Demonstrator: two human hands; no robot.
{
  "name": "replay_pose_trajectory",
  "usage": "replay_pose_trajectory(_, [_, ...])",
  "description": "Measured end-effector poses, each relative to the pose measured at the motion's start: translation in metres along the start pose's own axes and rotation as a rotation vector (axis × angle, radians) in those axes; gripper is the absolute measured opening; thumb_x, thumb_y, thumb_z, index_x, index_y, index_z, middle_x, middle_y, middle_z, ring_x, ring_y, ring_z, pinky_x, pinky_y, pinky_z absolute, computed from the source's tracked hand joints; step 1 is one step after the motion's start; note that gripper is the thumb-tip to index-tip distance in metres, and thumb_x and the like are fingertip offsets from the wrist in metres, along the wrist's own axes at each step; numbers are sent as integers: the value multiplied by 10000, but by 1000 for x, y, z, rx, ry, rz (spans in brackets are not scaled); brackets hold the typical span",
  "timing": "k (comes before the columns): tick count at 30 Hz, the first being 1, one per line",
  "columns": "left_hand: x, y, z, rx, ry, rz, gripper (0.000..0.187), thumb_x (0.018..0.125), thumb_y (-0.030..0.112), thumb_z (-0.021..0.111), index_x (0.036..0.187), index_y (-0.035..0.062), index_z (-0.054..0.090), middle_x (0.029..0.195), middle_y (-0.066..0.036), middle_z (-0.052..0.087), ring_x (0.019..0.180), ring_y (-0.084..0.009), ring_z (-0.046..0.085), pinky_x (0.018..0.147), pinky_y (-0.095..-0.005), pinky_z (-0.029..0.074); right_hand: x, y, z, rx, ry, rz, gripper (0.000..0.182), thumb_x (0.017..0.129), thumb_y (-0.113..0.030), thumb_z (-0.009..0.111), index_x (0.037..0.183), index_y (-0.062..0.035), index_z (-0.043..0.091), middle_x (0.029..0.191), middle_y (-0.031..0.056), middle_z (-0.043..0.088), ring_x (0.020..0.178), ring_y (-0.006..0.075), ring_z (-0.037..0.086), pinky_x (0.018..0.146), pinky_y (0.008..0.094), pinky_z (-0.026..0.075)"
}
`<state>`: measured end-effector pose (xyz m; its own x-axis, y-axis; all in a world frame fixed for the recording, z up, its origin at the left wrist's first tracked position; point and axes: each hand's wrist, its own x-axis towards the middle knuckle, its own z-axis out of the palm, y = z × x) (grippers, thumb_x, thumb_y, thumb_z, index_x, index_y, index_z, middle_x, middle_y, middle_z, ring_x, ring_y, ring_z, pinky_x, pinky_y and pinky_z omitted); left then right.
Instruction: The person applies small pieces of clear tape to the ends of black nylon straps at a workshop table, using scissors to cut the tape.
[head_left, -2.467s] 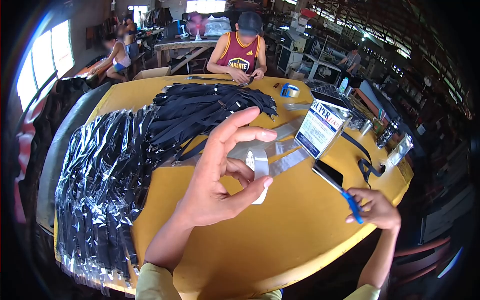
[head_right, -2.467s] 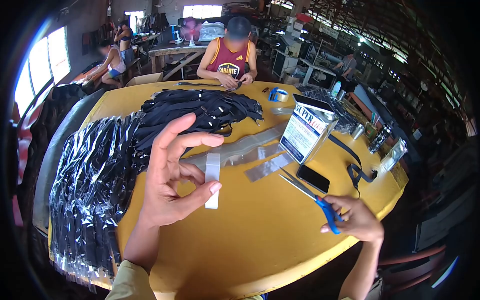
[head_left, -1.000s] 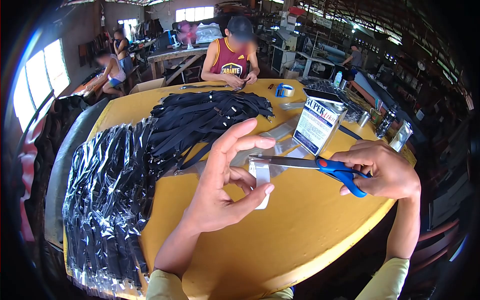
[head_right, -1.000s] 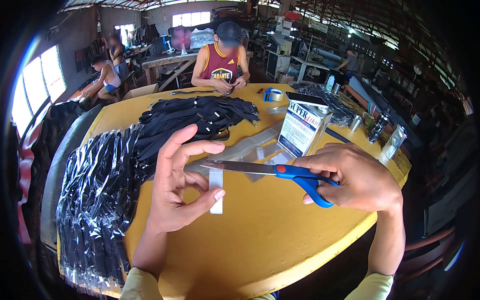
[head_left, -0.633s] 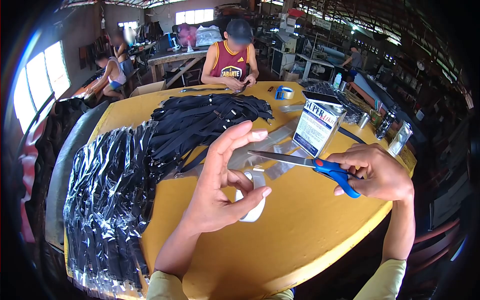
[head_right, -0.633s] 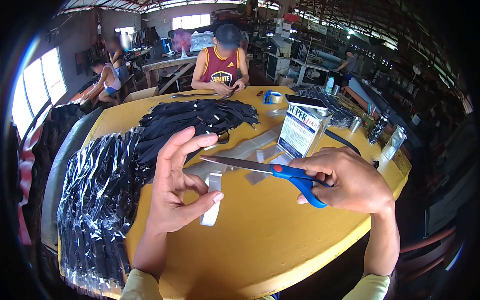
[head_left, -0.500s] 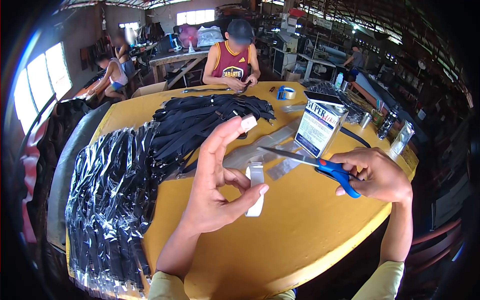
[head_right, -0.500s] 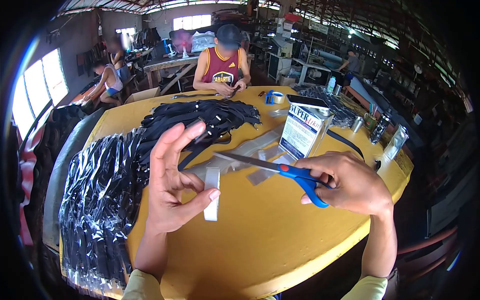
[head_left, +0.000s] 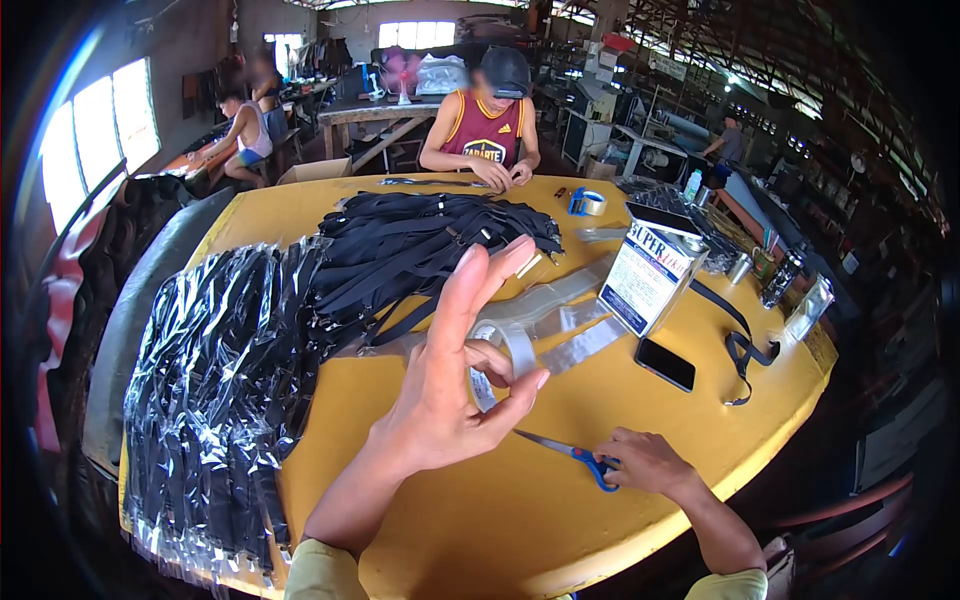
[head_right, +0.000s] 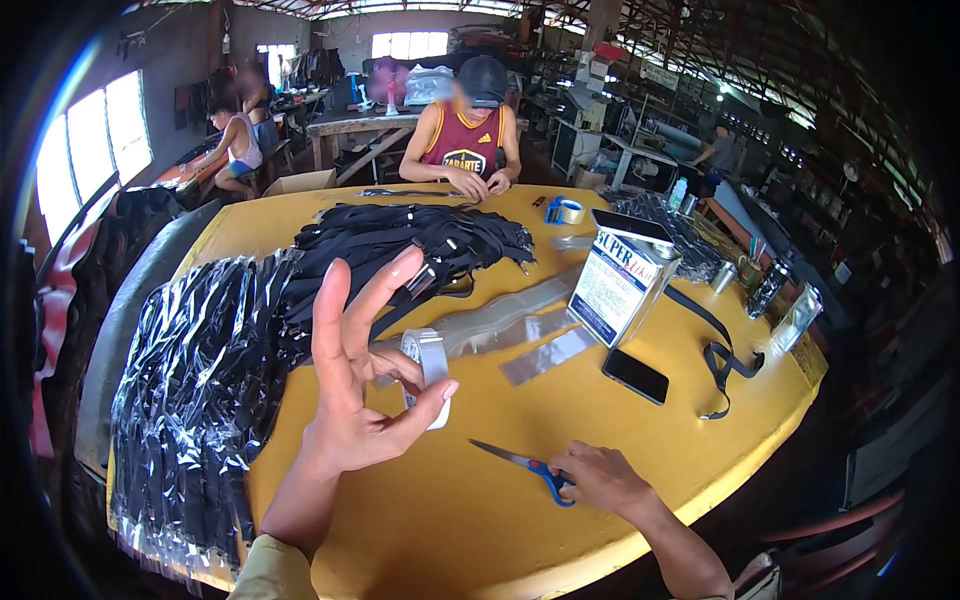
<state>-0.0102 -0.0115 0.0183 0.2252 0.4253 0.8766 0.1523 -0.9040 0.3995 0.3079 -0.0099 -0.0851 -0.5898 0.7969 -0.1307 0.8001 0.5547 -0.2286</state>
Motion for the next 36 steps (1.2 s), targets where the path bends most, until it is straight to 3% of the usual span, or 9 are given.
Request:
replay_pose_trajectory(4, [-1, -1, 3, 41, -15, 30, 1160, 755, -161, 693, 1562, 174, -71, 1499, -364, 275, 816, -201, 707, 574, -209, 541, 8, -2, -31, 11, -174, -5, 302, 779, -231, 762, 1064, -140, 716, 915, 58, 698, 788, 265, 671, 726, 370, 520])
replay_pose_trajectory(8, [-6, -9, 17, 305, 29, 143, 1003, 759, -81, 720, 1534, 122, 117, 1468, -290, 391, 1055, -408, 650, 630, -325, 586, 25, -67, -68, 638, 566, -204, 247, 830, -48, 758, 1071, -42, 704, 864, 61, 686, 794, 156, 658, 744, 287, 514])
replay_pose_trajectory(12, [-7, -14, 26, 364, 11, 264, 992, 765, -77, 720, 1530, 132, 124, 1425, -324, 424, 1068, -459, 637, 688, -391, 593, 49, -122, -90, 1127, 972, -413, 449, 858, -38, 743, 1262, -10, 548, 928, 15, 662, 859, 100, 632, 765, 258, 492])
replay_pose_trajectory(15, [-8, -16, 28, 414, 25, 311, 975, 772, -74, 720, 1522, 137, 134, 1393, -352, 440, 1051, -491, 632, 727, -448, 588, 69, -143, -93, 1269, 1068, -432, 479, 857, -35, 742, 1276, -24, 511, 959, 14, 659, 874, 84, 627, 764, 240, 475])
replay_pose_trajectory(22, [-9, -15, 30, 406, -14, 285, 1034, 769, -94, 717, 1535, 146, 64, 1387, -363, 434, 1048, -491, 631, 618, -381, 611, 78, -147, -90, 1357, 1061, -483, 438, 896, 37, 665, 1282, -20, 467, 949, 55, 654, 910, 111, 624, 824, 264, 493])
replay_pose_trajectory(27, [-7, -23, 31, 463, 27, 279, 1001, 784, -103, 704, 1532, 138, 86, 1424, -351, 396, 1051, -458, 641, 584, -361, 611, 69, -135, -88, 1183, 1098, -435, 450, 876, 49, 682, 1259, -38, 463, 913, 26, 652, 865, 85, 621, 767, 249, 482])
replay_pose_trajectory(29, [-8, -17, 29, 436, 28, 42, 1020, 796, -106, 690, 1548, 124, 40, 1501, -343, 278, 1014, -391, 664, 606, -308, 608, 60, -126, -89, 1157, 1107, -394, 452, 862, 34, 688, 1253, -35, 472, 895, 17, 658, 841, 77, 623, 752, 246, 476])
replay_pose_trajectory(31, [-12, -33, 24, 428, 77, 158, 996, 808, -94, 683, 1545, 83, 35, 1513, -323, 282, 1006, -338, 676, 638, -266, 591, 49, -112, -86, 1115, 1128, -329, 455, 848, 19, 693, 1248, -31, 481, 877, 8, 665, 817, 69, 626, 736, 244, 471])
replay_pose_trajectory(36, [-9, -27, 12, 540, 270, 77, 990, 837, -68, 674, 1552, 106, 12, 1505, -258, 376, 680, -126, 602, 616, -205, 512, -6, -27, -49, 1040, 1144, -11, 492, 866, 28, 627, 1300, -31, 403, 887, 26, 659, 832, 86, 613, 751, 265, 476])
